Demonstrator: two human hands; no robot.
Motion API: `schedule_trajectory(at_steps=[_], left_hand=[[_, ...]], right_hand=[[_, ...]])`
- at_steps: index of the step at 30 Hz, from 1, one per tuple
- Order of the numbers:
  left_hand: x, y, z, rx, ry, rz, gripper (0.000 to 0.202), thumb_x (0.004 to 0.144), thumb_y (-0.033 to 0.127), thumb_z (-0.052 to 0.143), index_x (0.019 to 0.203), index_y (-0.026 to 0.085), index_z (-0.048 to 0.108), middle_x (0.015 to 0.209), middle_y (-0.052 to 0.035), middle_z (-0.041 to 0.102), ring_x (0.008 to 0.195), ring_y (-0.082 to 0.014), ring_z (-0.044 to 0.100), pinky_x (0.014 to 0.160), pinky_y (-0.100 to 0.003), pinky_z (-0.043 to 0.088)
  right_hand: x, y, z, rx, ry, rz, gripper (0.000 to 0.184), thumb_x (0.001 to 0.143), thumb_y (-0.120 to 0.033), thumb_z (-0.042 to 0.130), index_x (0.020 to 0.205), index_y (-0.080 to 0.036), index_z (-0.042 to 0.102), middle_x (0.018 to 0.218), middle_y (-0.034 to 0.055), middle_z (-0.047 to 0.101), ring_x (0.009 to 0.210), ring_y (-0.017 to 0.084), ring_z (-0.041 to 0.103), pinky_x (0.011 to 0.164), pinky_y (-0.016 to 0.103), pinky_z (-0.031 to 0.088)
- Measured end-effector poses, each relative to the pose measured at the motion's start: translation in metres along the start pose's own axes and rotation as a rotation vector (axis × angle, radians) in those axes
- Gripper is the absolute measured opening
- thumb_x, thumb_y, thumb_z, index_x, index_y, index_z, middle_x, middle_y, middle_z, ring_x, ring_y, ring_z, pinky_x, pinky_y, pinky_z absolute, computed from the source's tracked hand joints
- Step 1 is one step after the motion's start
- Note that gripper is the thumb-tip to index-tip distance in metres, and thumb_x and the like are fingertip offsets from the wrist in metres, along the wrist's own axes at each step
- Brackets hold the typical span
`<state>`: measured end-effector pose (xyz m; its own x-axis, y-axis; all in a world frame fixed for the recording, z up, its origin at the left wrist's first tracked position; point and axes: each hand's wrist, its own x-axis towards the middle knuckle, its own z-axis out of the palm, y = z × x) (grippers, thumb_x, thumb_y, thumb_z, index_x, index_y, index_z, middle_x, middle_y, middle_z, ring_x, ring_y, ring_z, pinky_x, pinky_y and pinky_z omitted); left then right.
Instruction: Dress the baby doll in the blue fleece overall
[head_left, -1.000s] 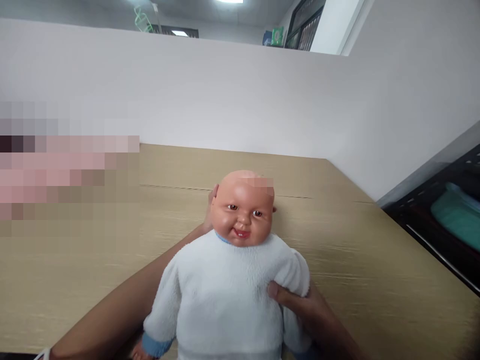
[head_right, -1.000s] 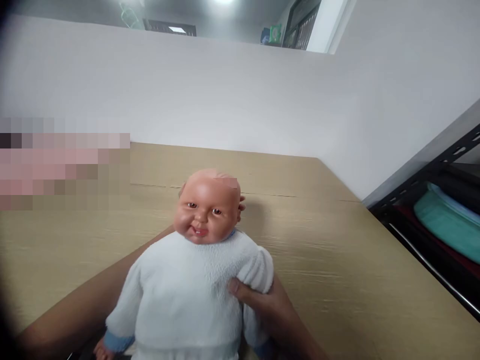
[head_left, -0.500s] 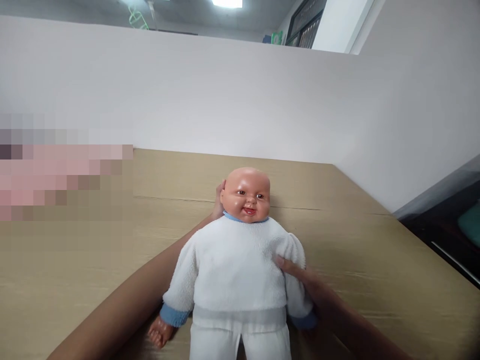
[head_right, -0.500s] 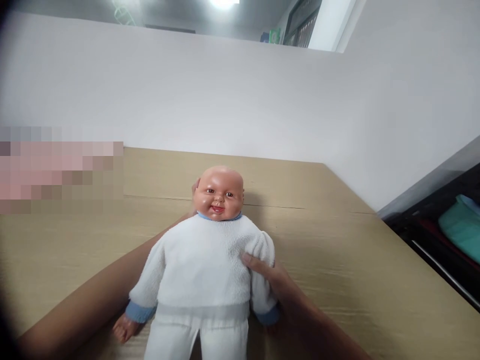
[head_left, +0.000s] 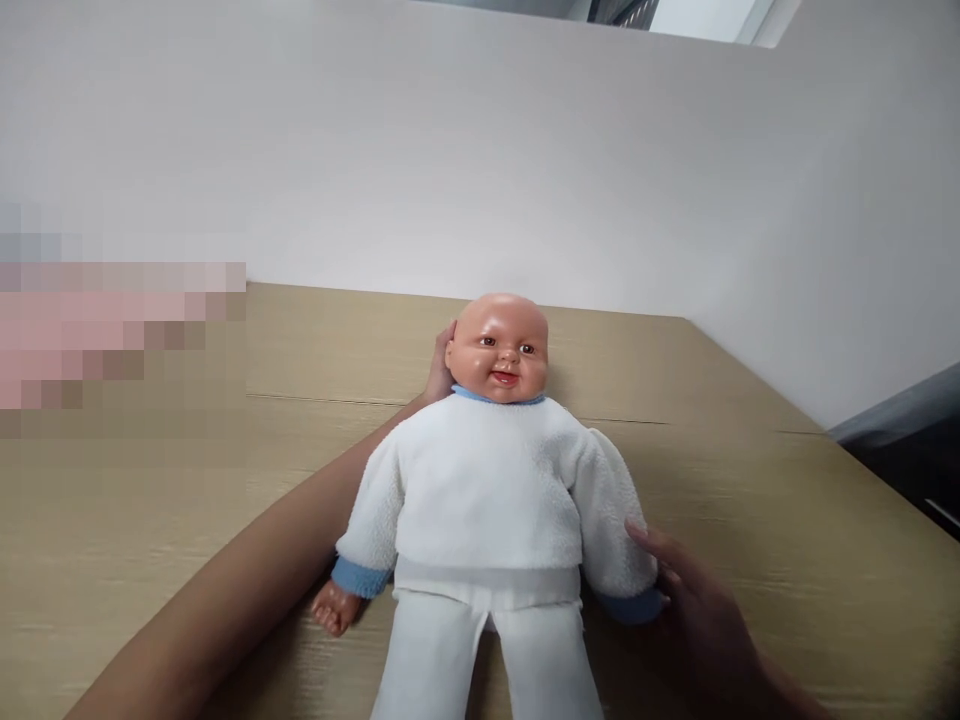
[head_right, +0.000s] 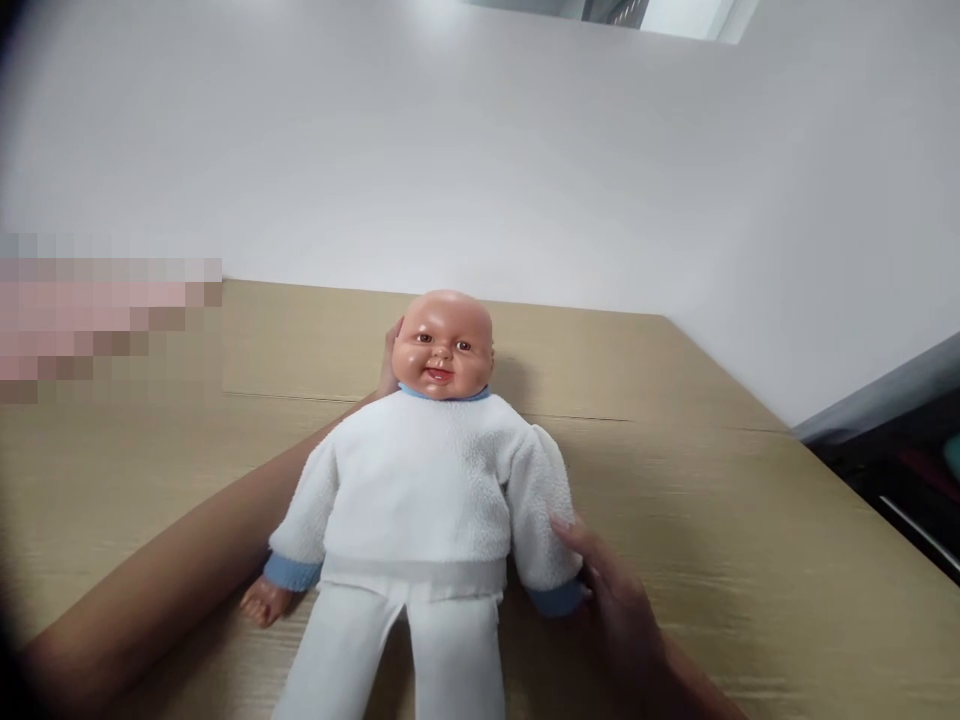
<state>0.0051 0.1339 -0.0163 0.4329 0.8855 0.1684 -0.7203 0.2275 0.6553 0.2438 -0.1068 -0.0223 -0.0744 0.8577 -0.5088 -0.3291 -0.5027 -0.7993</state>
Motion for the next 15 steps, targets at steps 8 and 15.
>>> schedule_trajectory(at_steps=[8, 15], left_hand=[[0.005, -0.004, -0.029, 0.019, 0.106, -0.072, 0.063, 0.097, 0.07, 0.067, 0.129, 0.018, 0.082, 0.125, -0.012, 0.087, 0.146, -0.0466, 0.067, 0.129, -0.059, 0.052], [0.004, -0.006, -0.032, -0.019, 0.1, -0.15, 0.059, 0.097, 0.068, 0.067, 0.125, 0.019, 0.083, 0.122, -0.012, 0.088, 0.14, -0.0456, 0.072, 0.123, -0.055, 0.058]], right_hand=[[0.014, 0.01, -0.02, -0.681, 0.131, -0.518, 0.064, 0.096, -0.073, 0.07, 0.141, -0.028, 0.073, 0.143, 0.0129, 0.075, 0.141, 0.045, 0.064, 0.125, 0.064, 0.048], [0.017, 0.012, -0.026, -0.951, 0.151, -0.669, 0.053, 0.106, -0.069, 0.057, 0.131, -0.024, 0.071, 0.128, 0.0129, 0.075, 0.129, 0.041, 0.067, 0.109, 0.054, 0.057]])
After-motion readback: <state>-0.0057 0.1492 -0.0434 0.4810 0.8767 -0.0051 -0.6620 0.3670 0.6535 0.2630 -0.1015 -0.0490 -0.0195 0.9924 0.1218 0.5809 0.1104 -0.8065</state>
